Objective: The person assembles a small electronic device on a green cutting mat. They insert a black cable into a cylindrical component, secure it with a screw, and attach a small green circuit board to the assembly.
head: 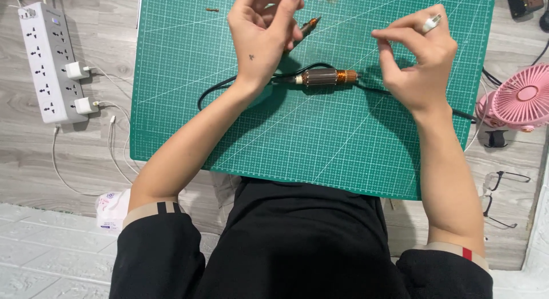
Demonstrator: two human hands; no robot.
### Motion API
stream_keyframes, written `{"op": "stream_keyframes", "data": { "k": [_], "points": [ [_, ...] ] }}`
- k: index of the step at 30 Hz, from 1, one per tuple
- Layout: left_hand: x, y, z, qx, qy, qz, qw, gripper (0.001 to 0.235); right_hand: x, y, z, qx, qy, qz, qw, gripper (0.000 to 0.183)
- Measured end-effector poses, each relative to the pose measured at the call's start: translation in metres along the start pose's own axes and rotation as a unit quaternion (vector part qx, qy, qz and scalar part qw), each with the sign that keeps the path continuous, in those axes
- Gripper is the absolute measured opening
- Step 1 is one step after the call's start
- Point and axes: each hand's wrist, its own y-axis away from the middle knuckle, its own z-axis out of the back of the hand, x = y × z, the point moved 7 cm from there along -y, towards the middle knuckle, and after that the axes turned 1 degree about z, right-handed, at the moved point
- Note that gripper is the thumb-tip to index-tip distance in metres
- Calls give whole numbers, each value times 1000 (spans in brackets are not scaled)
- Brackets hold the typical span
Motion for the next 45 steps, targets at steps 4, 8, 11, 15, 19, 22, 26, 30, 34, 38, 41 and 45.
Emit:
{"op": "stream_keyframes", "data": {
  "k": [4, 8, 11, 15, 19, 22, 26, 30, 34, 38, 41, 45],
  "points": [
    [0, -1, 4, 11, 17, -18, 1000, 16, -3, 1, -1, 1, 3, -7, 1000, 16],
    [8, 4, -14, 102, -97, 4, 990, 32, -9, 4, -5, 23, 7, -24, 999, 13],
    [-3, 9, -32, 164, -206, -43, 964, 23, -14, 6, -6, 30, 4, -44, 999, 15],
    [-12, 26, -58, 296, -399, -170, 851, 30, -19, 8, -2, 22, 14, -78, 997, 17],
    [12, 42, -61, 366, -488, -179, 772, 48, -19, 6, -3, 19, 21, -81, 996, 16],
    [8, 42, -62, 358, -448, -175, 800, 28, -20, 4, 0, 13, 12, -94, 995, 15],
    [8, 40, -62, 359, -444, -156, 806, 28, -31, 5, 1, 13, 2, -129, 992, 9],
    [10, 38, -61, 346, -408, -152, 831, 27, -38, 8, 1, 16, -10, -155, 988, 8],
    [20, 36, -55, 304, -343, -119, 881, 25, -39, 6, 4, 4, -26, -165, 986, 9],
    [24, 26, -41, 197, -245, -17, 949, 23, -43, 6, 8, -3, -24, -172, 985, 9],
    [33, 24, -33, 145, -118, 92, 978, 22, -50, 11, 11, -10, -17, -181, 983, 9],
    [55, 27, -26, 105, 64, 181, 976, 25, -53, 14, 10, 25, 14, -221, 975, 7]
  ]
}}
